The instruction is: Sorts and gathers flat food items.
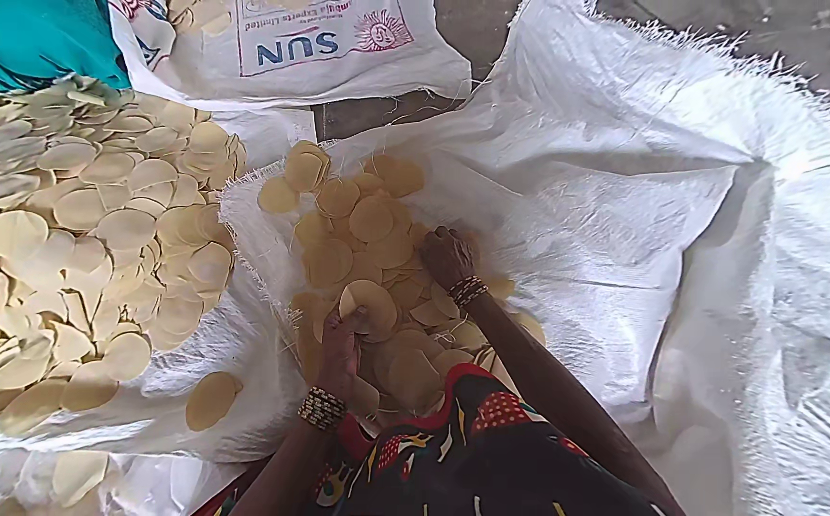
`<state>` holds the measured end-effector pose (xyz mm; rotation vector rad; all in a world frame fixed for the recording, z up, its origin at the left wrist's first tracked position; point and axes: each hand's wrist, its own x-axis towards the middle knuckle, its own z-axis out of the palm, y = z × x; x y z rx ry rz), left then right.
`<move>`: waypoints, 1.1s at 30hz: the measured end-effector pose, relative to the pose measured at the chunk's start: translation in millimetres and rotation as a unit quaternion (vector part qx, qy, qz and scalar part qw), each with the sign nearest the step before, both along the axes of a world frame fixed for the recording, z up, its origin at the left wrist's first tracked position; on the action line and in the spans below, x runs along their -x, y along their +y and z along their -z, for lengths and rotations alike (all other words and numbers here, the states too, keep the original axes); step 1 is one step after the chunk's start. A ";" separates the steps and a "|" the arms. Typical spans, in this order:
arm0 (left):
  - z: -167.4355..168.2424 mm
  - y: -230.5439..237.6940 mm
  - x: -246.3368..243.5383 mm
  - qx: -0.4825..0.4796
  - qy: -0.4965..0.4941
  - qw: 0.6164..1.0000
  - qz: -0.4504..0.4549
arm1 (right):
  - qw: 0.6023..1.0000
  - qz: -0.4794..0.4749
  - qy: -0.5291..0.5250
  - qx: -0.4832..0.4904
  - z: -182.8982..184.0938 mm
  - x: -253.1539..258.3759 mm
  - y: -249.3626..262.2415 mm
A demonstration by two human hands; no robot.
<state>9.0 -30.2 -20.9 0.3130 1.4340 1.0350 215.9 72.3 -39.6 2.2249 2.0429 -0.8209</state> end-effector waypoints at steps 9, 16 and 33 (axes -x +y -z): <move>-4.3 -4.2 -2.8 -0.011 -0.005 1.000 0.003 | 0.961 0.002 0.051 -0.271 -15.9 -1.3 -36.7; -6.5 -3.7 -10.7 -0.061 0.027 0.998 0.021 | 0.906 -0.218 0.089 -0.353 -16.8 76.8 -102.7; 14.6 -14.0 24.8 -0.062 0.035 0.996 0.053 | 0.992 0.117 0.050 -0.002 -1.7 40.5 18.4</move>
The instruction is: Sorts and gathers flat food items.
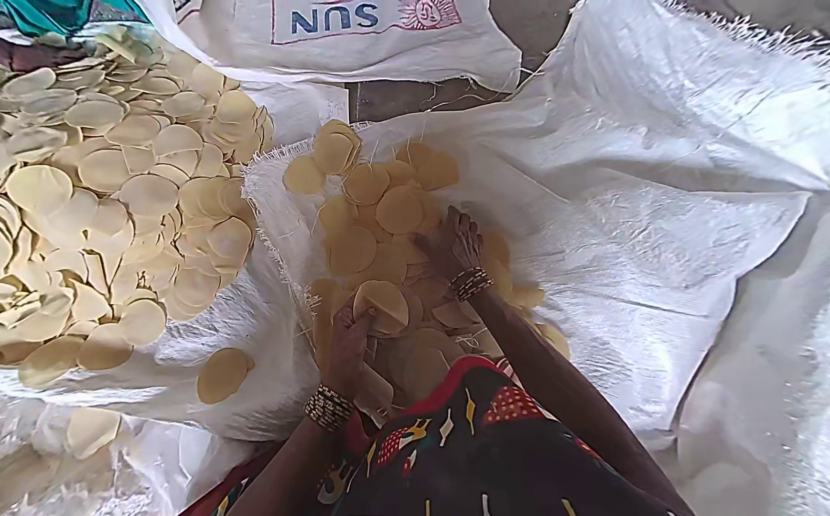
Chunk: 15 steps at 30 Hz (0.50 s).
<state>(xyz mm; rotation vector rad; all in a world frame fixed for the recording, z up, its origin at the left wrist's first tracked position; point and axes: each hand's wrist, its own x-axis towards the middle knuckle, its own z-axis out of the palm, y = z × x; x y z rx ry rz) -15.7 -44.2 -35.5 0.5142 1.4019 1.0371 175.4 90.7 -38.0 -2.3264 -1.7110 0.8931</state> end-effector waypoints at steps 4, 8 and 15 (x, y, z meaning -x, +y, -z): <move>3.2 -0.8 1.6 0.020 -0.003 1.000 -0.015 | 0.992 0.038 0.095 0.079 -6.3 -0.8 11.0; -0.2 1.5 1.2 0.045 0.003 0.998 -0.034 | 0.977 0.004 0.185 0.105 -4.8 -3.7 5.1; -11.4 6.4 -0.4 0.098 0.014 0.990 -0.100 | 0.957 0.001 0.285 -0.047 -47.6 4.9 -35.7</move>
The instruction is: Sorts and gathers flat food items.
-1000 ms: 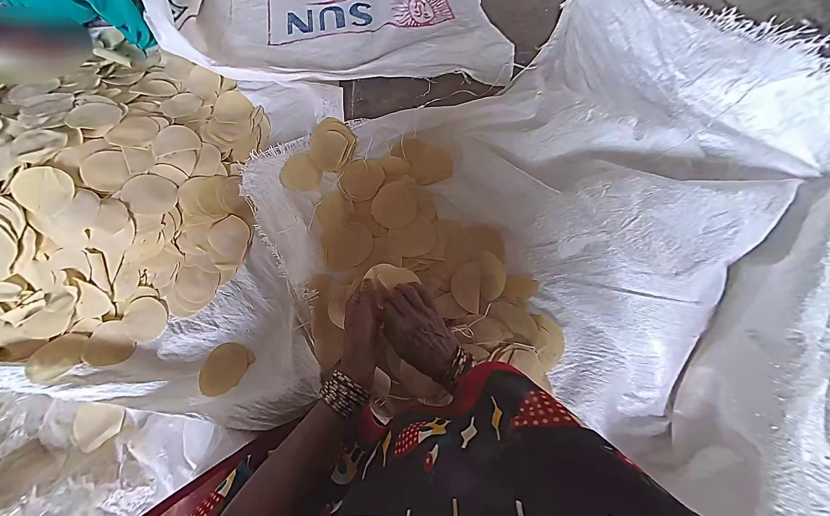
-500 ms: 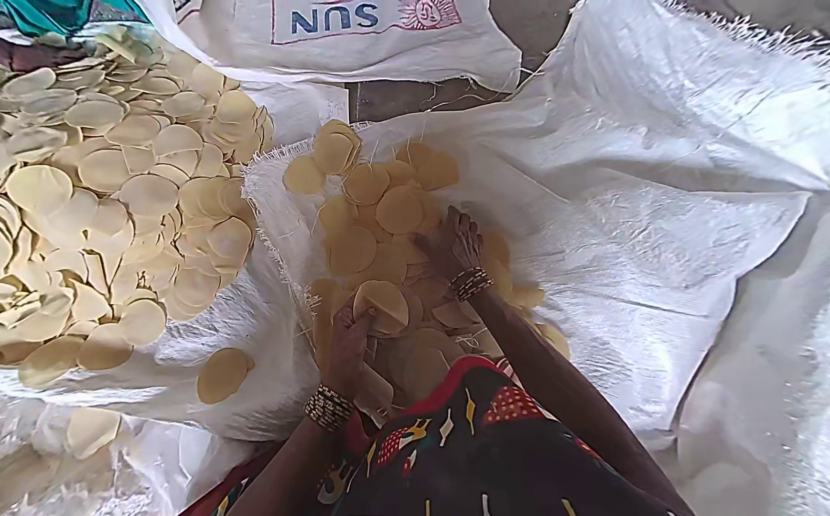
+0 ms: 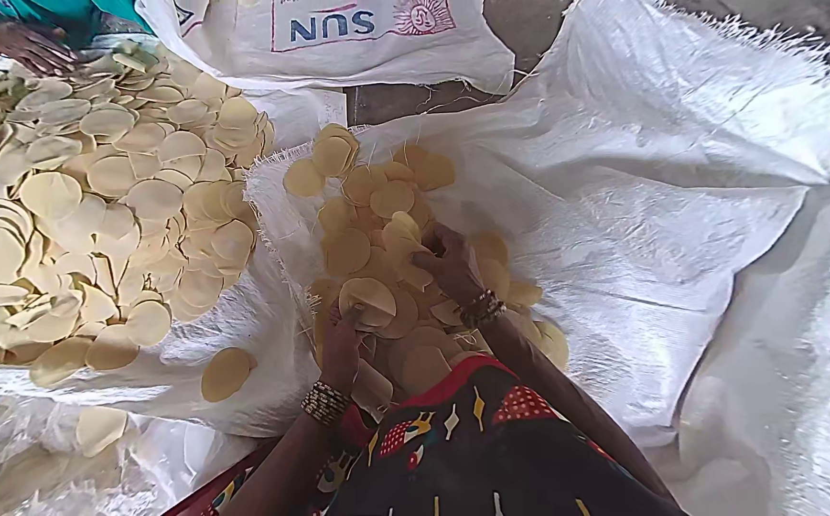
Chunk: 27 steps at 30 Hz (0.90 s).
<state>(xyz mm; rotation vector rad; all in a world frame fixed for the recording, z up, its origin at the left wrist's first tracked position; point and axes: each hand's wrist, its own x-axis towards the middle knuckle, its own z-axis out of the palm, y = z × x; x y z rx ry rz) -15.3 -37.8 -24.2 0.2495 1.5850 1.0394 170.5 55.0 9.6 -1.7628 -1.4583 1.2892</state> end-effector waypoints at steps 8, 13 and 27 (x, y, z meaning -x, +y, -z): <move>-9.9 2.7 -12.1 -0.114 -0.118 0.986 0.035 | 0.856 -0.121 -0.184 -0.468 27.0 23.6 -76.8; 5.5 -0.1 -21.4 -0.033 -0.082 0.995 0.037 | 0.877 -0.231 -0.173 -0.384 62.4 24.0 -111.1; -74.2 101.1 186.9 -0.370 0.101 0.894 -0.232 | 0.968 0.023 -0.095 -0.230 31.5 -49.0 -56.6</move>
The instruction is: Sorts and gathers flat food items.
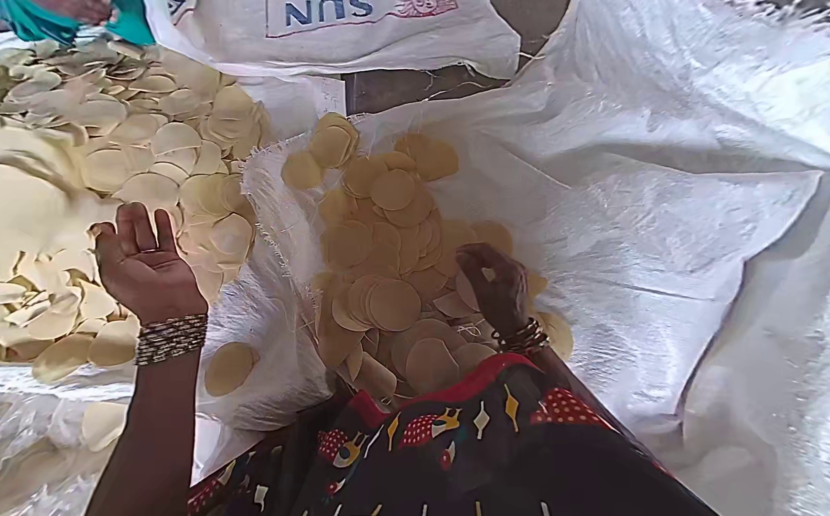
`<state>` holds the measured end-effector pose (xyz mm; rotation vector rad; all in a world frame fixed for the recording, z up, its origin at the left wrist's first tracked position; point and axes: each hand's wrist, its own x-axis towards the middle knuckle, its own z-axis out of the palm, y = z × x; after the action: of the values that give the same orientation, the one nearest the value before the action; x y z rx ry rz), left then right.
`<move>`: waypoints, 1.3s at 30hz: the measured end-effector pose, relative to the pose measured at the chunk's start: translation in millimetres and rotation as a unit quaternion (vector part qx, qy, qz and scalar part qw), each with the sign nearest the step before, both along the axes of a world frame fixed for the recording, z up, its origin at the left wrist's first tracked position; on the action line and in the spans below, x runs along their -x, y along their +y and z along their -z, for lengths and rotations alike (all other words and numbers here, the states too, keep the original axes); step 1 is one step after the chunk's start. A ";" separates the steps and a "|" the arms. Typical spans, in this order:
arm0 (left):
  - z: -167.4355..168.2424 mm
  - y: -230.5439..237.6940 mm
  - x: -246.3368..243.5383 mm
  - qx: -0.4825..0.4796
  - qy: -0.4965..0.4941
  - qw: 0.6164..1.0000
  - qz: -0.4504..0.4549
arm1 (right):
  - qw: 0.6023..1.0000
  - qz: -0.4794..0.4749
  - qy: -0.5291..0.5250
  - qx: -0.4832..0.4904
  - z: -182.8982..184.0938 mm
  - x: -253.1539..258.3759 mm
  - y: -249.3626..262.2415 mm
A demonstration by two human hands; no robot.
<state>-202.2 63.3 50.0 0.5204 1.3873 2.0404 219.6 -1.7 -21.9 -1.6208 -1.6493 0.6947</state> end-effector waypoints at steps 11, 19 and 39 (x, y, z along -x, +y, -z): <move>62.8 -64.8 -121.7 0.246 -0.173 0.947 0.113 | 0.968 -0.042 -0.175 0.175 34.6 56.4 97.7; 60.2 -71.6 -145.8 0.243 -0.131 0.941 0.194 | 0.952 -0.021 -0.073 0.295 14.7 82.0 96.6; 85.6 -80.3 -180.3 0.259 0.152 0.911 0.284 | 0.852 -0.064 0.428 0.294 -51.0 44.7 29.9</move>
<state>-21.9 -16.9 -35.6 0.8968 1.6362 1.1025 174.9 28.2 29.1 -1.2353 -0.9040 1.8128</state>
